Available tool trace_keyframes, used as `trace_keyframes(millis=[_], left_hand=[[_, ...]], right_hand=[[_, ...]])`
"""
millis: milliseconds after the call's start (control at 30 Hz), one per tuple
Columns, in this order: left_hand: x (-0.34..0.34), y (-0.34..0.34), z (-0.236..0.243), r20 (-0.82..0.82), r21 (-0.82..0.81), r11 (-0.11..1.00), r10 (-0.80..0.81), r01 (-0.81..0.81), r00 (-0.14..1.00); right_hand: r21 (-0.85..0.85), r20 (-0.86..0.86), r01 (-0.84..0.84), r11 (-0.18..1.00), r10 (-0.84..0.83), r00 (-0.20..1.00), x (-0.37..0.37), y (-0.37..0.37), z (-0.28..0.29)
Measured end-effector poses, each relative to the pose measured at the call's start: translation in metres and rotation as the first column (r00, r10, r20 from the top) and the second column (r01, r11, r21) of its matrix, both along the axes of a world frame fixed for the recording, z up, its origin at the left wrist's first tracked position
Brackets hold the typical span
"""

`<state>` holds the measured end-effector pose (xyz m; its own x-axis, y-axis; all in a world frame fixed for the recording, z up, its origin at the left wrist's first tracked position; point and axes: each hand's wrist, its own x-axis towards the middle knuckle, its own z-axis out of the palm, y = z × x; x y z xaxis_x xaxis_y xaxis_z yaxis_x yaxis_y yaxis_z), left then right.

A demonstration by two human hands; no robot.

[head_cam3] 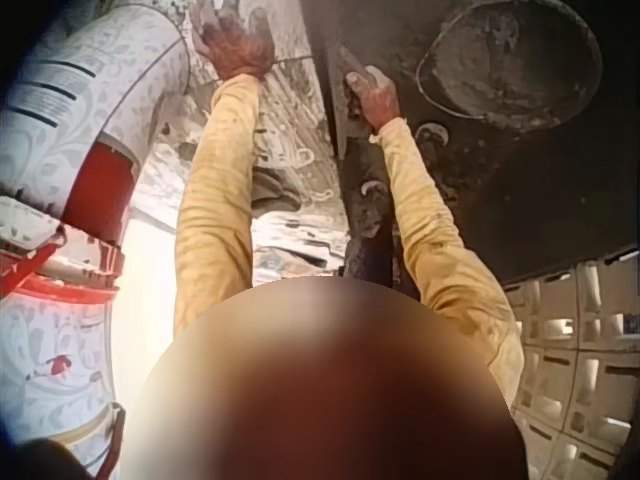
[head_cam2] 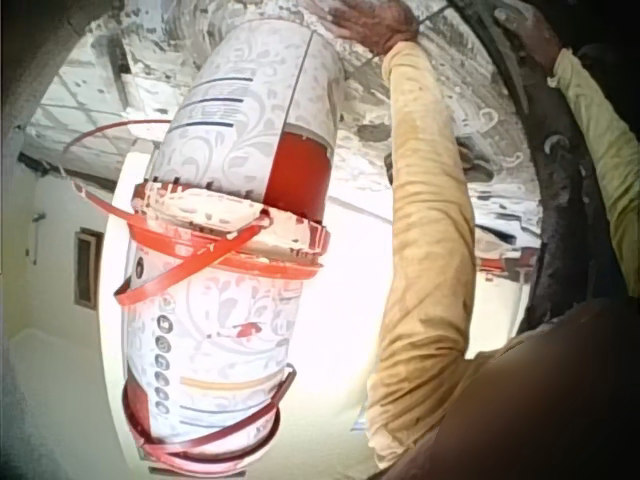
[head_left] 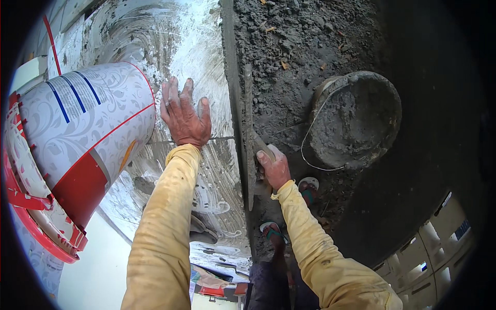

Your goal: Applying and smoothing mortar or cement along a structural edge using a wooden float.

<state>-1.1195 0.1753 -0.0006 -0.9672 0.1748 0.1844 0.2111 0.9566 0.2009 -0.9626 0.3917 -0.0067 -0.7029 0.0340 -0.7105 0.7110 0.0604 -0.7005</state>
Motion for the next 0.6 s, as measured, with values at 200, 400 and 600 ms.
trace_keyframes(millis=[200,400,600], left_hand=[[0.005,0.0,-0.011,-0.007,-0.011,1.0,-0.005,0.005,1.0],[0.008,-0.004,-0.012,-0.043,-0.017,1.0,0.02,-0.021,0.999],[0.008,-0.005,-0.021,-0.058,-0.017,1.0,0.016,-0.017,0.998]], right_hand=[[0.065,-0.112,0.048,0.997,-0.04,0.993,-0.061,0.004,-0.082],[-0.166,0.144,0.137,0.977,-0.113,0.983,-0.115,-0.014,-0.099],[-0.027,-0.085,-0.025,0.999,0.023,0.996,-0.051,-0.016,-0.08]])
